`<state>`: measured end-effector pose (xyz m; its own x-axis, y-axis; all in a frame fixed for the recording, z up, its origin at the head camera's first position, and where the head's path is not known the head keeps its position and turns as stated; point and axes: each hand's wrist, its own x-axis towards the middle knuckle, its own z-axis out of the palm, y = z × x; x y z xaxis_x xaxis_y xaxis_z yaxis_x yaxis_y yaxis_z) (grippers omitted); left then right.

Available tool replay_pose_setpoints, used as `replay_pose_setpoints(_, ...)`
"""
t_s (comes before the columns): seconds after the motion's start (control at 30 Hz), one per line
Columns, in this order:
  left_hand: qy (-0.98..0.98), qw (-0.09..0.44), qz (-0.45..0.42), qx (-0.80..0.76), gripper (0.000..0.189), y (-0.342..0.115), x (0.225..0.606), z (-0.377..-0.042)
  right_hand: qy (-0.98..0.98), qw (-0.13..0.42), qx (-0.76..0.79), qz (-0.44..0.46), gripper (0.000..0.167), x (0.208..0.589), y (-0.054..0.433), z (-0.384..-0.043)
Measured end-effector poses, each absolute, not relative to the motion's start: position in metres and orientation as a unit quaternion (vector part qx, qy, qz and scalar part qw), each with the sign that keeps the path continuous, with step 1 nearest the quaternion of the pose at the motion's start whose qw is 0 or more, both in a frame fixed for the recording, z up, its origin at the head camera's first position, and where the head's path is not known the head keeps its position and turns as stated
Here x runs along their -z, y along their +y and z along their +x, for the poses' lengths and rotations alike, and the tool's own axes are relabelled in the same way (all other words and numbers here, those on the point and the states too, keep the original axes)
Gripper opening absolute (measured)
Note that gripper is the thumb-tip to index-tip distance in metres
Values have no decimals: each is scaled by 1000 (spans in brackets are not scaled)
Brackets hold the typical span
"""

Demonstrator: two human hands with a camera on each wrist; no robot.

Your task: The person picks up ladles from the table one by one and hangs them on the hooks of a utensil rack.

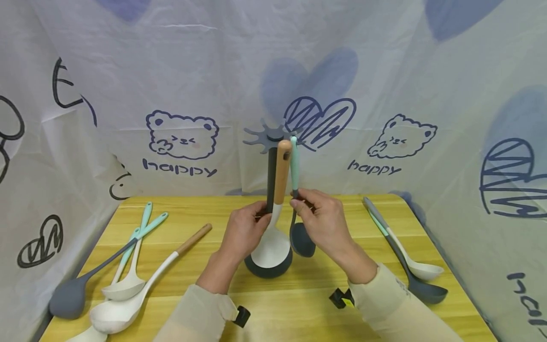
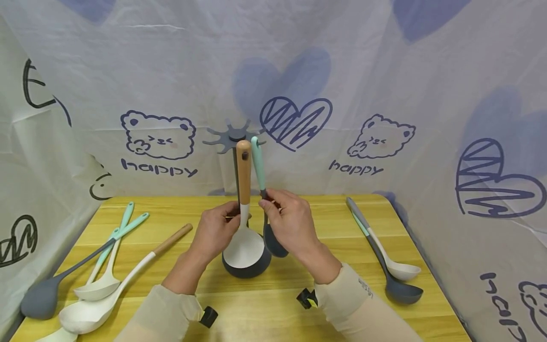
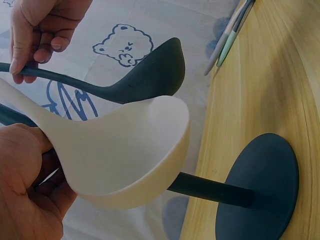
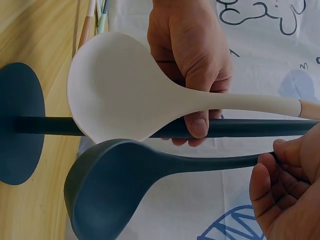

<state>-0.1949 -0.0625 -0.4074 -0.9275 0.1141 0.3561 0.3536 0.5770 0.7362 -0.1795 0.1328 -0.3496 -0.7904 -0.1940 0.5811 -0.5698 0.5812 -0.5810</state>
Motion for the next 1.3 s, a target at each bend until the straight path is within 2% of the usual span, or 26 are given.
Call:
replay_pose_setpoints(0.37, -879, 131, -130, 439, 22, -61, 407, -194, -859, 232, -404, 212, 15, 352, 134, -180)
replay_pose_setpoints(0.67, -878, 135, -134, 439, 21, -63, 407, -195, -863, 230, -403, 199, 25, 352, 140, -178)
replay_pose_setpoints(1.3, -879, 128, -127, 441, 22, -63, 407, -196, -882, 244, -378, 138, 18, 377, 185, -188)
